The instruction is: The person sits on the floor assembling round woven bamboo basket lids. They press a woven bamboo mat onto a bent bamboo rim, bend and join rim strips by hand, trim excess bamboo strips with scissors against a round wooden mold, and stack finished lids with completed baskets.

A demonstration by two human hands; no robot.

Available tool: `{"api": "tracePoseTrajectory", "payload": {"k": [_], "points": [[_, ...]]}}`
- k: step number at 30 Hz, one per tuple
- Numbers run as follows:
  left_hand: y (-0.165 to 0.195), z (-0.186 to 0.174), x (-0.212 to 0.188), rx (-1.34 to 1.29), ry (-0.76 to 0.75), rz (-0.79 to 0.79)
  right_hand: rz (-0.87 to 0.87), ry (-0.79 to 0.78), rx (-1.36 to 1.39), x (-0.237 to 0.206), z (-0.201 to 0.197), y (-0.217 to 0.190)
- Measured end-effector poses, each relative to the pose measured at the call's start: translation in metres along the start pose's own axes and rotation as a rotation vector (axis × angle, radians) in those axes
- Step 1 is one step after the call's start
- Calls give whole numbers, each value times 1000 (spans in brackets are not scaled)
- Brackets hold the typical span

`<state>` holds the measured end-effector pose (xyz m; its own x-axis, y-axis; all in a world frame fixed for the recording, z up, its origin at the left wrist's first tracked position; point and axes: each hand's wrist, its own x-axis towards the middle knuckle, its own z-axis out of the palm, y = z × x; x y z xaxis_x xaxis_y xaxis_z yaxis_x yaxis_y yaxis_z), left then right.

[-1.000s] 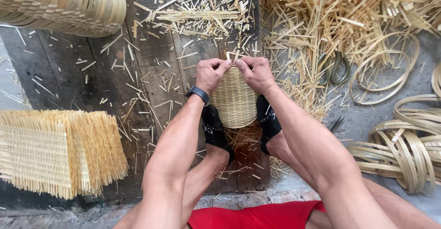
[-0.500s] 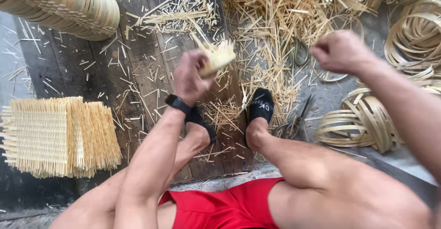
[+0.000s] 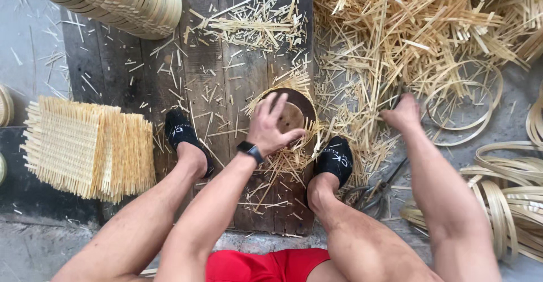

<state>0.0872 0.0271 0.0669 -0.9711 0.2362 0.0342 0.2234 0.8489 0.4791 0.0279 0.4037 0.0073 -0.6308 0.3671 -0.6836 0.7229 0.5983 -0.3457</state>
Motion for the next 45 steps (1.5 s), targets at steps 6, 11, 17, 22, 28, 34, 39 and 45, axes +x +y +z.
{"api": "tracePoseTrajectory", "payload": {"k": [6, 11, 17, 22, 28, 34, 39, 45], "points": [[38, 19, 8, 6, 14, -221, 85, -532, 612, -62, -40, 8], [49, 7, 15, -14, -42, -430, 213, -532, 594, -131, -1, 93], [36, -10, 11, 34, 79, -155, -221, -547, -435, -108, -19, 141], [28, 3, 8, 61, -115, -142, -240, -558, -698, 4, -96, 54], [44, 21, -10, -31, 134, -380, 61, 96, -200, 67, -148, -73], [48, 25, 1, -55, 176, -496, 88, -275, -128, -20, -82, -52], [38, 1, -1, -96, 189, -166, 9, -314, 202, -86, -38, 18], [41, 11, 13, -39, 66, -190, -140, -78, -47, -120, -15, 45]]}}
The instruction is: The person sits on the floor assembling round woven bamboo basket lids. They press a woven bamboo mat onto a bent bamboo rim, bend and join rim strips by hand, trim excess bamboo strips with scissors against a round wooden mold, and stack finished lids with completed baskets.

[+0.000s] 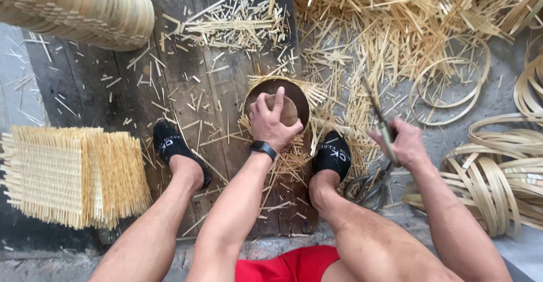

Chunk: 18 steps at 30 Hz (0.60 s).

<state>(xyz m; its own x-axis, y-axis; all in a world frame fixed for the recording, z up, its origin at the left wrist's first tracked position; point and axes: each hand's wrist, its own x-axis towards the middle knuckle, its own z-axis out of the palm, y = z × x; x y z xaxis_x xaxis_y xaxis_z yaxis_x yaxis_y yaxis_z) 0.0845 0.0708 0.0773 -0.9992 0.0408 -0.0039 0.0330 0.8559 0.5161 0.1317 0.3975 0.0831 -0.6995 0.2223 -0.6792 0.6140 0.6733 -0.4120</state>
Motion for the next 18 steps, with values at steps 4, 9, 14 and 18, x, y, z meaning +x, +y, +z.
{"api": "tracePoseTrajectory", "payload": {"k": [4, 9, 14, 18], "points": [[8, 11, -2, 62, 24, -240, -271, 14, -209, -4, 7, -12], [4, 7, -7, -9, -131, -182, -381, 75, -409, 7, -1, -43], [13, 12, -15, 109, -114, -123, -557, 120, -805, 40, 13, -76], [15, 24, -18, 90, 1, -96, -570, 229, -869, 59, 39, -68]]}}
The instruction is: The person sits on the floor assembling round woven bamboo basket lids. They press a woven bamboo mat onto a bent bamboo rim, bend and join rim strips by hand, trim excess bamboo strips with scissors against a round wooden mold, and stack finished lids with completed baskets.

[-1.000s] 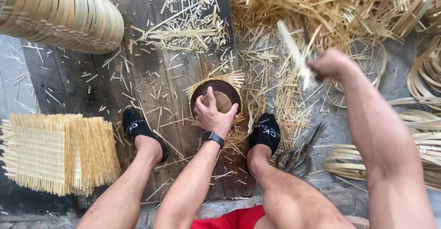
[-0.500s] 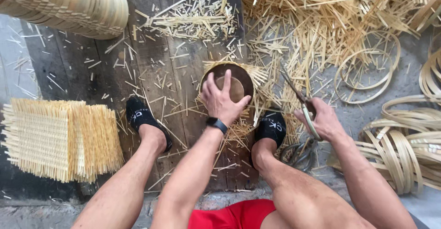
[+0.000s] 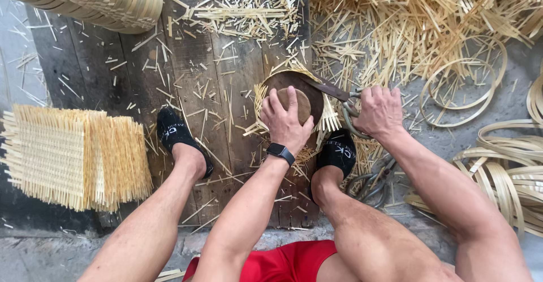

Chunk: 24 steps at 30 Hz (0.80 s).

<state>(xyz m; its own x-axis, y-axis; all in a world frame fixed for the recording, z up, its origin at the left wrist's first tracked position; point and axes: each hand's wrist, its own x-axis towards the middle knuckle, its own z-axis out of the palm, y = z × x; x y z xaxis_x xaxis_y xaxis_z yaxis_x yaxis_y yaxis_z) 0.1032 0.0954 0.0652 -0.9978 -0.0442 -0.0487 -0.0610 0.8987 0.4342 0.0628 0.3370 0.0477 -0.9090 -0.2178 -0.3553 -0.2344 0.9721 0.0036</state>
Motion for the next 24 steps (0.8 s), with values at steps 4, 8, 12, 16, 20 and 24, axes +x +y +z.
{"api": "tracePoseTrajectory", "payload": {"k": [4, 8, 12, 16, 20, 24], "points": [[-7, 4, 0, -19, -19, 4, 28, -70, 95, 1, 22, 9], [-11, 1, 1, -29, -35, 29, -124, 307, 45, 11, 28, 8], [-14, -4, 2, -22, -76, 122, -67, 130, 105, 16, 28, 9], [-18, -6, 3, -53, -70, 178, 25, -125, 151, 12, 26, 20], [-21, -7, 5, -69, -98, 208, -132, 261, 23, 20, 26, 17], [-28, -13, 8, -70, -175, 320, -74, 79, -26, 27, 21, 10]]}}
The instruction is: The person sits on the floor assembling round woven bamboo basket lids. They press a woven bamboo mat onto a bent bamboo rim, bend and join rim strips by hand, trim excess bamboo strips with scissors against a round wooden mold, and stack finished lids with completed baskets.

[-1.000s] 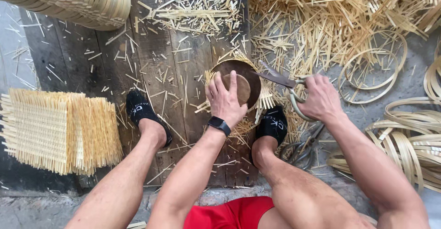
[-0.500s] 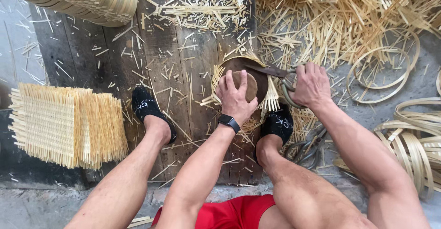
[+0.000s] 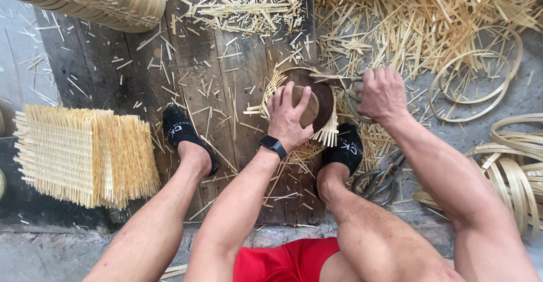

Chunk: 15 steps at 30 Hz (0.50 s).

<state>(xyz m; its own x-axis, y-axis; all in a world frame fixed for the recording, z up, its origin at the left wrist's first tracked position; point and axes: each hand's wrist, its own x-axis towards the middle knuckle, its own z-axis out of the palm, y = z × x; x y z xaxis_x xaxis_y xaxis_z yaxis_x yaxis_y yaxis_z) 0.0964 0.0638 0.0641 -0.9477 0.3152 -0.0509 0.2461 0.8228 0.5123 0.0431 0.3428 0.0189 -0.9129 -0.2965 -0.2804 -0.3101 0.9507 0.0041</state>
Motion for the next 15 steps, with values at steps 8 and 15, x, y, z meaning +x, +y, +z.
{"api": "tracePoseTrajectory", "payload": {"k": [8, 15], "points": [[-18, -11, 7, -39, -103, 159, -145, 252, -42, -4, 0, 10], [-11, -18, -10, 147, 20, 284, 12, -155, 99, -1, 9, 11]]}}
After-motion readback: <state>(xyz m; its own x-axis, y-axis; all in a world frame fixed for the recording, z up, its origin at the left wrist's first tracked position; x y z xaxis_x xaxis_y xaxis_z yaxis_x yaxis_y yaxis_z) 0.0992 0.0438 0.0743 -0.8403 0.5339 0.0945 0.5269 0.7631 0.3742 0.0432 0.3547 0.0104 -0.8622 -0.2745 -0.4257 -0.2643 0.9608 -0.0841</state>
